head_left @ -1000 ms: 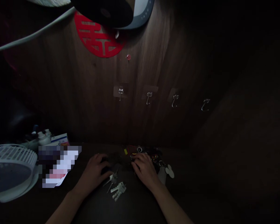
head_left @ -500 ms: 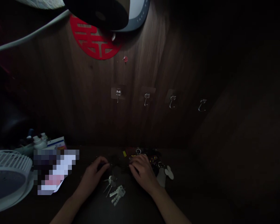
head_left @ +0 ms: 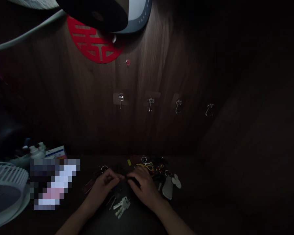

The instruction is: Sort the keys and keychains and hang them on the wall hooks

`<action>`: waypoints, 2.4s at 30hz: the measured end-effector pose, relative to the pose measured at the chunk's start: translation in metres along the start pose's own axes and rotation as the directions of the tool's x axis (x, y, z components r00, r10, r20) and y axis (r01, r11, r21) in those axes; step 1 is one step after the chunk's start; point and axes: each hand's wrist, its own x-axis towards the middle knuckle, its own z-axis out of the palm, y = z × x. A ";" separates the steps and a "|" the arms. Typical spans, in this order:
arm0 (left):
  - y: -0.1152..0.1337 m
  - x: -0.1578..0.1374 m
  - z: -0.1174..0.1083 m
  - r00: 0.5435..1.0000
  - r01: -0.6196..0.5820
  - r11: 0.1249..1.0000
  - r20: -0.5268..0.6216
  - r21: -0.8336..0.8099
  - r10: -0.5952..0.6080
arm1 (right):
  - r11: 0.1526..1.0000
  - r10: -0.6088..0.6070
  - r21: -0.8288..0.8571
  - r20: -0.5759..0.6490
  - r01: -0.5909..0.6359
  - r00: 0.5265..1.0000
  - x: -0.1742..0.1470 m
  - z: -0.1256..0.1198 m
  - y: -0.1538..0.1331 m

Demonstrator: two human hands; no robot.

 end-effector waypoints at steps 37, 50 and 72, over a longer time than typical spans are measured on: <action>-0.026 0.003 -0.010 0.986 -0.162 0.887 0.044 0.433 0.158 | 0.961 0.252 0.255 -0.646 -0.108 0.720 0.104 -0.192 0.049; -0.033 0.007 -0.014 0.980 -0.198 0.856 0.101 0.478 0.170 | 0.870 0.427 0.472 -0.581 -0.141 0.693 0.105 -0.183 0.066; -0.018 0.003 -0.032 0.936 -0.193 0.850 -0.167 0.491 0.309 | 0.834 0.460 0.367 -0.054 -0.411 0.886 0.011 -0.050 0.029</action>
